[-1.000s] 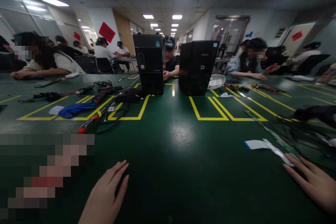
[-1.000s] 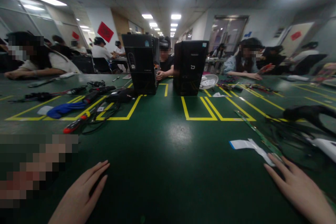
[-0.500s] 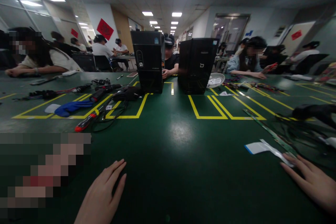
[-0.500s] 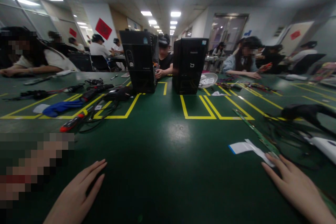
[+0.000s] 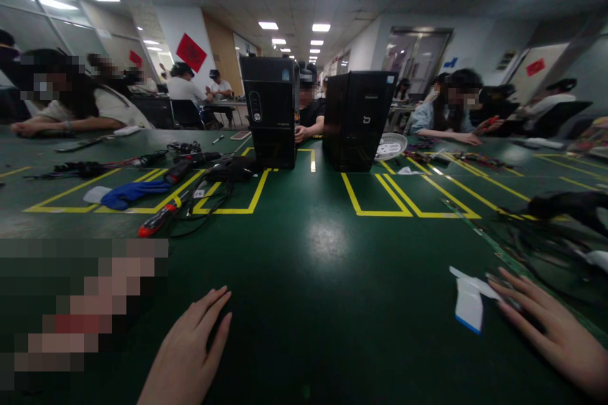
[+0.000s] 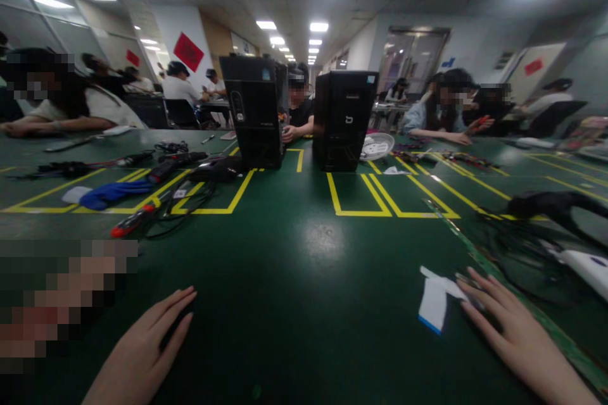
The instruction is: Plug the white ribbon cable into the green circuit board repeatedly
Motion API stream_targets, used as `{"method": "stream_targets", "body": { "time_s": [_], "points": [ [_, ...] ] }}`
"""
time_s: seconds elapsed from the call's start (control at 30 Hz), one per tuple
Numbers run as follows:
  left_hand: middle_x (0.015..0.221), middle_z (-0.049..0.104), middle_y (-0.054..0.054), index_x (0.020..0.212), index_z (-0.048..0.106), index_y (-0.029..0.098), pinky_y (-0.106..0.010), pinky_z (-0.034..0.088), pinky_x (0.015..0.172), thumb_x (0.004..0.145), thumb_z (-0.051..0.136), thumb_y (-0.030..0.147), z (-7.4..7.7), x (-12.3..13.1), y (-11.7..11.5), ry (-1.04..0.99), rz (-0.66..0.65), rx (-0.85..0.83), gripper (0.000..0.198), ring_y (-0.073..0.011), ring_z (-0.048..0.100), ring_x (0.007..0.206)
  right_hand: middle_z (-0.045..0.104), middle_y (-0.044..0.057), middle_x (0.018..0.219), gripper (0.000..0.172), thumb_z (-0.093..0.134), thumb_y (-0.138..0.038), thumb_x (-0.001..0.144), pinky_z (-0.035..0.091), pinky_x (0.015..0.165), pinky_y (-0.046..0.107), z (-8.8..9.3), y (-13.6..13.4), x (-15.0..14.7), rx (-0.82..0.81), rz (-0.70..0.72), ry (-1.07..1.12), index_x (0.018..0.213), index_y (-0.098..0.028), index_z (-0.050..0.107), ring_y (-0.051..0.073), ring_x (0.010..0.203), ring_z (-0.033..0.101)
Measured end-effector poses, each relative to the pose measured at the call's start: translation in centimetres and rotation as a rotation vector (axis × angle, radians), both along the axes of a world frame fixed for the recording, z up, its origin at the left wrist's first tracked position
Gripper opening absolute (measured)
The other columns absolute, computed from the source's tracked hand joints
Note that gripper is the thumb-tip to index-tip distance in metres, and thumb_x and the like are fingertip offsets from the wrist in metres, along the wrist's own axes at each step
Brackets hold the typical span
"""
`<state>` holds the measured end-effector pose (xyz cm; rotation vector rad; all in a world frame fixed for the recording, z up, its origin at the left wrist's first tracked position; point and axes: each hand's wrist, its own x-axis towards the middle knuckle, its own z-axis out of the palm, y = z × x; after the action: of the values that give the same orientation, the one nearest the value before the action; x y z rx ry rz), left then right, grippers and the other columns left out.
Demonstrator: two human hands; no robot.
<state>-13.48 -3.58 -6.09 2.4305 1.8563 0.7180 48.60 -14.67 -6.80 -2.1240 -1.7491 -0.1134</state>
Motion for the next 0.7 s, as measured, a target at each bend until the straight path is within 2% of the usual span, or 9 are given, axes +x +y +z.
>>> {"method": "stream_targets", "body": {
  "time_s": [0.1, 0.27, 0.47, 0.57, 0.7],
  "points": [
    [0.132, 0.063, -0.009, 0.126, 0.064, 0.020, -0.052, 0.049, 0.101, 0.095, 0.035, 0.051, 0.2, 0.2, 0.0, 0.002, -0.009, 0.003, 0.053, -0.0303, 0.059, 0.120, 0.045, 0.008, 0.148, 0.059, 0.043, -0.057, 0.089, 0.029, 0.114, 0.060, 1.0, 1.5, -3.6, -0.074, 0.163, -0.010, 0.134, -0.021, 0.058, 0.034, 0.143, 0.027],
    [0.133, 0.062, -0.010, 0.127, 0.063, 0.019, -0.052, 0.048, 0.101, 0.095, 0.034, 0.050, 0.0, 0.1, 0.1, 0.012, -0.011, 0.000, 0.053, -0.0306, 0.059, 0.121, 0.036, 0.006, 0.154, 0.061, 0.042, -0.055, 0.095, 0.026, 0.114, 0.062, 4.4, 5.5, -13.6, -0.232, 0.445, -0.060, 0.147, -0.025, 0.039, 0.032, 0.145, 0.021],
    [0.132, 0.063, -0.011, 0.126, 0.064, 0.018, -0.052, 0.049, 0.101, 0.096, 0.033, 0.050, 0.1, 0.1, 0.0, 0.014, -0.013, 0.004, 0.054, -0.0304, 0.060, 0.120, 0.023, 0.012, 0.158, 0.075, 0.041, -0.062, 0.094, 0.017, 0.119, 0.058, 7.3, 8.9, -24.7, -0.379, 0.748, -0.043, 0.151, -0.014, 0.030, 0.032, 0.147, 0.016],
    [0.131, 0.063, -0.012, 0.124, 0.065, 0.016, -0.052, 0.048, 0.102, 0.096, 0.033, 0.050, 0.3, 0.3, 0.0, 0.007, -0.013, 0.020, 0.055, -0.0306, 0.060, 0.120, 0.016, 0.014, 0.159, 0.081, 0.040, -0.065, 0.093, 0.012, 0.120, 0.056, 7.8, 9.8, -28.3, -0.438, 0.847, -0.033, 0.152, -0.011, 0.026, 0.032, 0.147, 0.011],
    [0.131, 0.063, -0.011, 0.124, 0.066, 0.017, -0.052, 0.049, 0.101, 0.095, 0.033, 0.050, 0.5, 0.4, -0.1, 0.003, -0.004, 0.011, 0.054, -0.0305, 0.060, 0.120, 0.012, 0.012, 0.160, 0.083, 0.040, -0.065, 0.092, 0.007, 0.120, 0.055, 7.5, 10.2, -30.4, -0.445, 0.904, 0.009, 0.153, -0.012, 0.022, 0.031, 0.148, 0.009]
  ]
}}
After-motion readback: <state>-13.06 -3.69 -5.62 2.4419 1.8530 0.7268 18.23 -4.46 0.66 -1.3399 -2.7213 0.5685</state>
